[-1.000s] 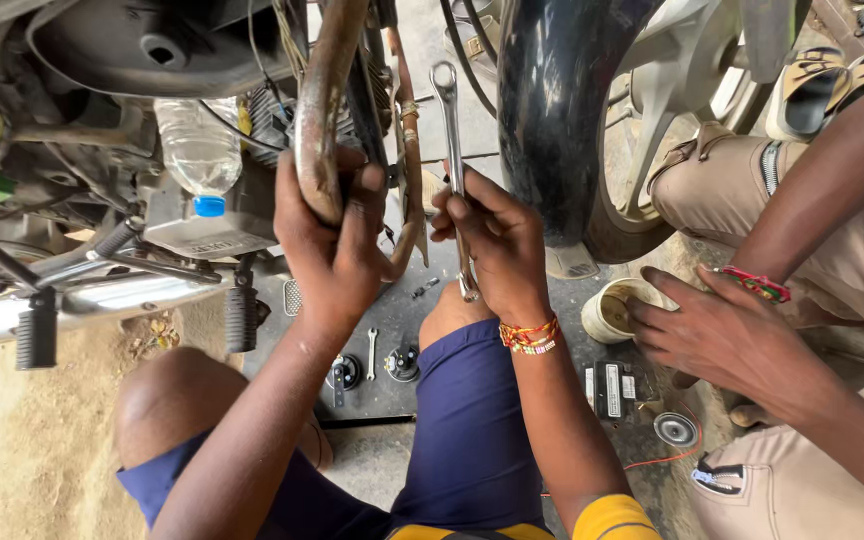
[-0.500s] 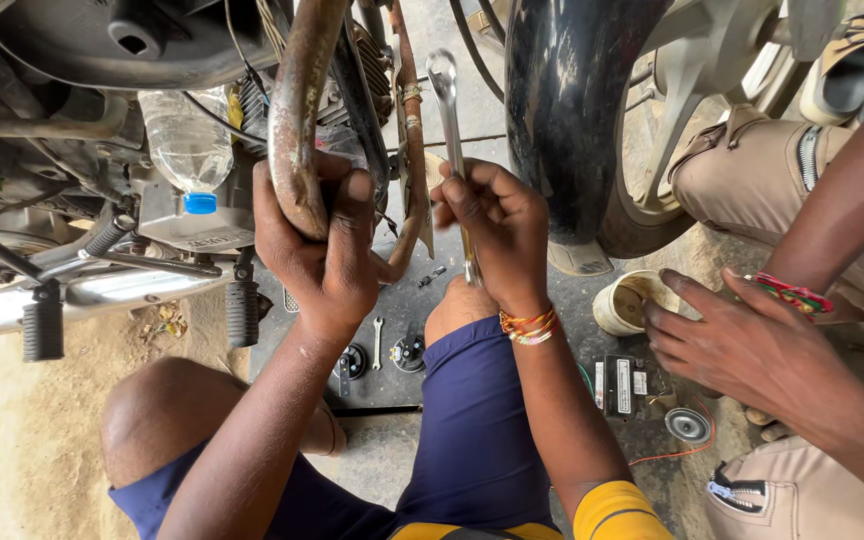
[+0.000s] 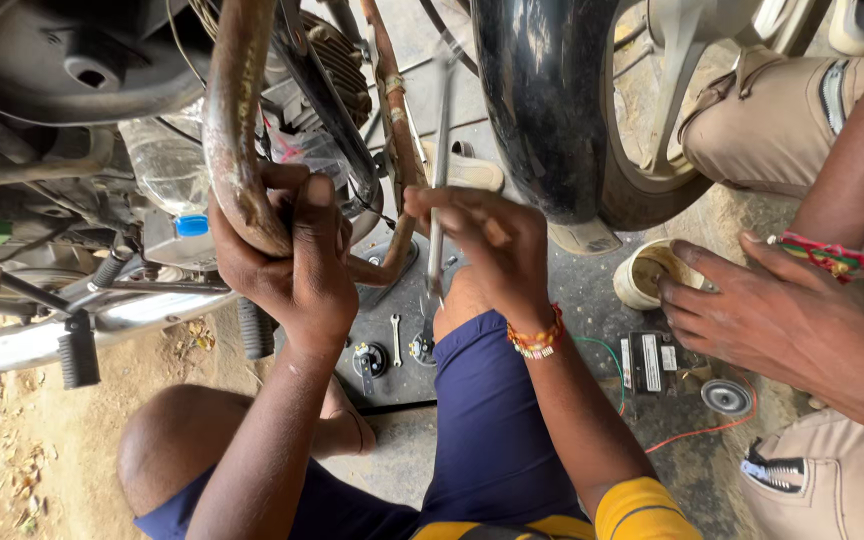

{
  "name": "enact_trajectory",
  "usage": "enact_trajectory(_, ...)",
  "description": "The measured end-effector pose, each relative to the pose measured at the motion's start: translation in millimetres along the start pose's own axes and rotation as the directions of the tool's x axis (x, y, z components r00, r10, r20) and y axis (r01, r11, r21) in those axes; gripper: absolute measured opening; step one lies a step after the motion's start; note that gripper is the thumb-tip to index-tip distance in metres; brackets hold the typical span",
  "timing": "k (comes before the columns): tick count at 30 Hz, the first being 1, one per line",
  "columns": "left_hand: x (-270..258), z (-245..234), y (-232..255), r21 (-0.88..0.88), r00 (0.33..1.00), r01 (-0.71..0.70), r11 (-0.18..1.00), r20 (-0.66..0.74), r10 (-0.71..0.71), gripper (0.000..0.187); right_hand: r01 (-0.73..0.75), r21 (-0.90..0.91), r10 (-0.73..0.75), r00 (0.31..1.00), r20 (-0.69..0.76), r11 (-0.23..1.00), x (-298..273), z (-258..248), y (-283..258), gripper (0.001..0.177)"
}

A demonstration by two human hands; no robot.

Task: The person manipulates wires on a motorcycle by hand and with electrical tape, and uses a wrench on a component.

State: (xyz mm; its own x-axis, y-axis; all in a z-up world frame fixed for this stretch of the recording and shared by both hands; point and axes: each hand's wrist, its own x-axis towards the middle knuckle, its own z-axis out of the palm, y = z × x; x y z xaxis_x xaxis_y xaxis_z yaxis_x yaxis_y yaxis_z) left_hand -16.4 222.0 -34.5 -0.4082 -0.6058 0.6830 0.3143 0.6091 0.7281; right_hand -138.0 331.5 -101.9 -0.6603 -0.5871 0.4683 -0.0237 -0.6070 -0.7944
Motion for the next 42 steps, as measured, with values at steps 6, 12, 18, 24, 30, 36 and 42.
enact_trajectory(6, -2, 4, 0, -0.12, 0.997, 0.06, 0.991, -0.036, -0.064, 0.025, -0.087, -0.159, 0.077, 0.995, -0.07, 0.983, 11, -2, 25, 0.055)
enact_trajectory(12, -1, 10, 3, -0.133, 0.994, 0.07, 0.989, -0.069, -0.079, 0.025, 0.102, -0.368, -0.133, 0.989, -0.059, 0.924, 51, 5, 38, 0.041)
enact_trajectory(18, -1, 9, 2, -0.179, 0.993, 0.106, 0.978, -0.036, -0.114, 0.022, 0.084, -0.372, -0.127, 0.988, -0.092, 0.924, 76, 19, 39, 0.039)
enact_trajectory(24, -1, 9, 2, -0.178, 0.994, 0.095, 0.979, -0.041, -0.104, 0.025, 0.221, -0.49, -0.295, 0.952, -0.079, 0.843, 95, 19, 50, 0.029)
enact_trajectory(30, 0, 7, 0, -0.178, 0.997, 0.071, 0.981, -0.007, -0.073, 0.026, 0.357, -0.747, -0.552, 0.834, -0.016, 0.561, 101, 28, 53, 0.027)
enact_trajectory(36, -2, 5, -1, -0.16, 0.996, 0.081, 0.984, -0.007, -0.083, 0.023, 0.288, -0.747, -0.334, 0.938, 0.094, 0.599, 87, 28, 27, 0.044)
enact_trajectory(42, -1, 5, -2, -0.17, 0.996, 0.086, 0.982, -0.024, -0.091, 0.025, 0.298, -0.704, -0.183, 0.954, 0.236, 0.645, 99, 30, 11, 0.034)
